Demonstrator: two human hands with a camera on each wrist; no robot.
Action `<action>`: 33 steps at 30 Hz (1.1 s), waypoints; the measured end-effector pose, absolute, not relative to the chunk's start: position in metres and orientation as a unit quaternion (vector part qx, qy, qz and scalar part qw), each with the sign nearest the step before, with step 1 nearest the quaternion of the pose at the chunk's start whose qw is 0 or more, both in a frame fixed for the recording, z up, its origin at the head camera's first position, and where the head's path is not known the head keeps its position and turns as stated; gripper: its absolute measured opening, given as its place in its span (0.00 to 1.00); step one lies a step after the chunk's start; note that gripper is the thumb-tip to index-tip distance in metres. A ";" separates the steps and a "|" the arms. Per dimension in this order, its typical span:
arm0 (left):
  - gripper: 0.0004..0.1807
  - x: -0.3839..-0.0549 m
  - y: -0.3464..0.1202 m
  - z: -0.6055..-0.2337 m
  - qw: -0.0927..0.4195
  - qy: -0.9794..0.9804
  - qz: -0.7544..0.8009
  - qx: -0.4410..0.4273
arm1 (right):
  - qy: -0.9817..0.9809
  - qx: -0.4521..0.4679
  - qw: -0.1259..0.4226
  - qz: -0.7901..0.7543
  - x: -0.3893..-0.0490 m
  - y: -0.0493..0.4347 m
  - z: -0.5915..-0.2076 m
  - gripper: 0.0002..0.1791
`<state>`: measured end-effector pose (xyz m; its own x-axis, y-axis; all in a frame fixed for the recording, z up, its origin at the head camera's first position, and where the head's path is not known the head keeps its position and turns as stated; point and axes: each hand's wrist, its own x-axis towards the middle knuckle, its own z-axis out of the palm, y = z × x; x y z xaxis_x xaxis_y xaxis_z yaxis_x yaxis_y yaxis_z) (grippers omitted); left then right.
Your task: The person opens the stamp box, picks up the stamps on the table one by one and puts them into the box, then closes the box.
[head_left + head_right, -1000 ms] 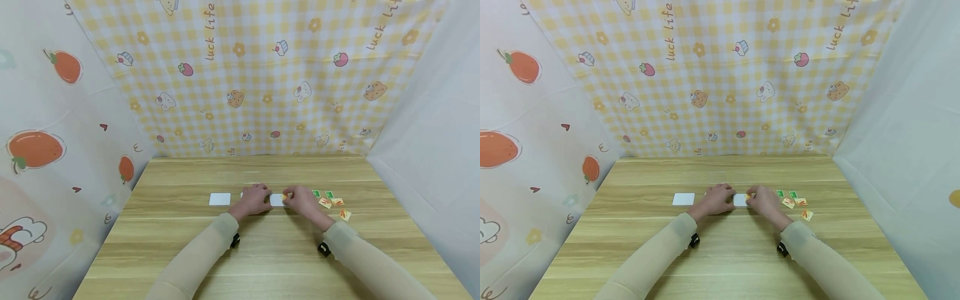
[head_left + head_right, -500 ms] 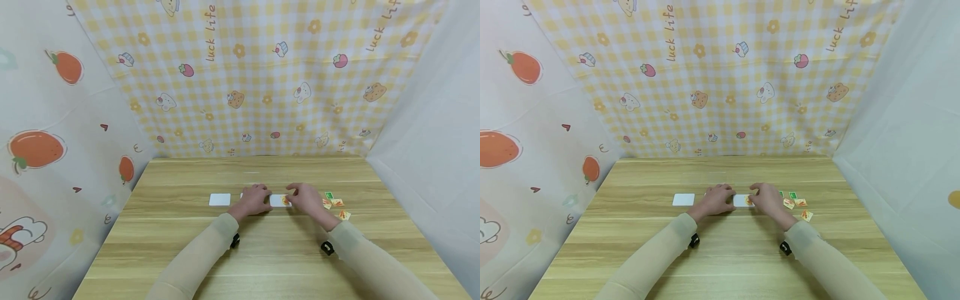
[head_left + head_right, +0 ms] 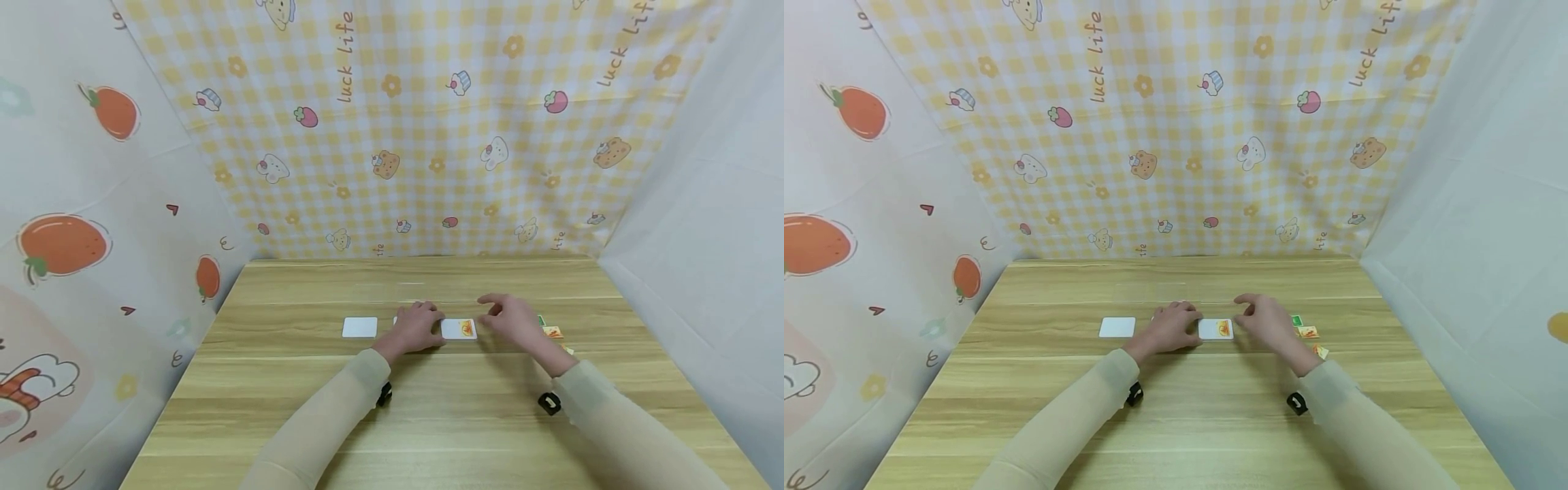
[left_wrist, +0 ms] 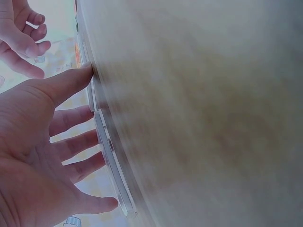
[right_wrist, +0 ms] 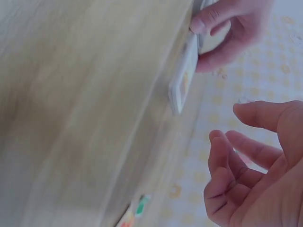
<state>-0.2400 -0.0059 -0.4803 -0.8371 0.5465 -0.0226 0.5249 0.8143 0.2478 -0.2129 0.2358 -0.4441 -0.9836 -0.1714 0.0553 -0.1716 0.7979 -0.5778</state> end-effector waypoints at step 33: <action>0.29 -0.240 -0.005 -0.480 0.042 0.952 0.112 0.281 | -0.960 0.132 -0.013 0.247 -0.206 0.334 -0.467 0.25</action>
